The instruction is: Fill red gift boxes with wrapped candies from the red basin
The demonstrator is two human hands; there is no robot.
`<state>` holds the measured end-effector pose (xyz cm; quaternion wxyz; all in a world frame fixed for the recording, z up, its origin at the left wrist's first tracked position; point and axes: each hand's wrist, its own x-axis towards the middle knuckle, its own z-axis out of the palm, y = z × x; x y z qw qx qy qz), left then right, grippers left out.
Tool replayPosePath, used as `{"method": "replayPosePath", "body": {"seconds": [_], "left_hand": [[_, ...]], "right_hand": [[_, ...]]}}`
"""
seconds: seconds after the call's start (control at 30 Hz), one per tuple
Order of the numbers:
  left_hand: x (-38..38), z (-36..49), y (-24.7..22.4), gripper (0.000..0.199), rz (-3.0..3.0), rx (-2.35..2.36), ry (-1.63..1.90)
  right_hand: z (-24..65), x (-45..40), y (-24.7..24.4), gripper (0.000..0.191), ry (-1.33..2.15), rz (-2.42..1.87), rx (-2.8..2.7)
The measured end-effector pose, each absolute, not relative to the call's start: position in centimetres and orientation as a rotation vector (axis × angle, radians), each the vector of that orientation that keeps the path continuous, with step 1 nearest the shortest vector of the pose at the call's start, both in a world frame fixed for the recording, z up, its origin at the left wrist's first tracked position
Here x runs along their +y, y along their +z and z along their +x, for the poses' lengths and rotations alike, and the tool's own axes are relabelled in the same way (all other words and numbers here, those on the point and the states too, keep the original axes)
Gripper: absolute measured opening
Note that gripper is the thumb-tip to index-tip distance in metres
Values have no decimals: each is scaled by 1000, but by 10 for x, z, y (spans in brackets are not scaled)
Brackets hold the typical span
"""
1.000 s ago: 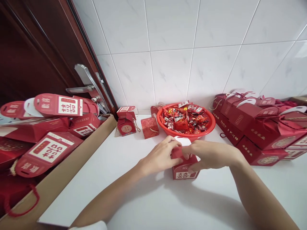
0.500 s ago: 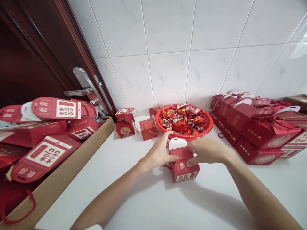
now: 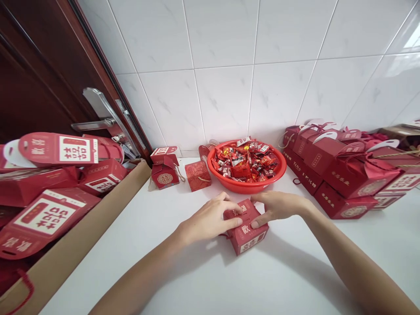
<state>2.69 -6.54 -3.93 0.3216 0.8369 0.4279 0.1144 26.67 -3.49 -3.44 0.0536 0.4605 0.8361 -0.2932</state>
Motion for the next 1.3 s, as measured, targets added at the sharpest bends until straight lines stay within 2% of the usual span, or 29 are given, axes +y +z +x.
{"method": "replayPosePath", "body": {"seconds": [0.1, 0.2, 0.33, 0.57, 0.67, 0.9, 1.1, 1.3], "left_hand": [[-70, 24, -38, 45, 2229, 1154, 206], [-72, 23, -37, 49, 2229, 1190, 126], [-68, 24, -38, 50, 2200, 1148, 171], [-67, 30, -43, 38, 2106, 1192, 340], [-69, 33, -42, 33, 2001, 1164, 426], [-76, 32, -18, 44, 1602, 721, 782], [-89, 27, -16, 77, 1591, 497, 734], [-96, 31, -27, 78, 1662, 435, 748]], "right_hand": [[268, -29, -39, 60, -1043, 1330, 2513], [267, -27, -41, 59, -1046, 1343, 2527], [268, -30, -33, 58, -1183, 1443, 2572], [277, -47, -10, 49, -1771, 1437, 2653], [274, -56, -3, 49, -1858, 1447, 2652], [266, -68, 5, 42, -1753, 1541, 2754], [252, -81, -3, 31, -1313, 1834, 2956], [236, -90, -8, 7, -998, 1988, 2984]]}}
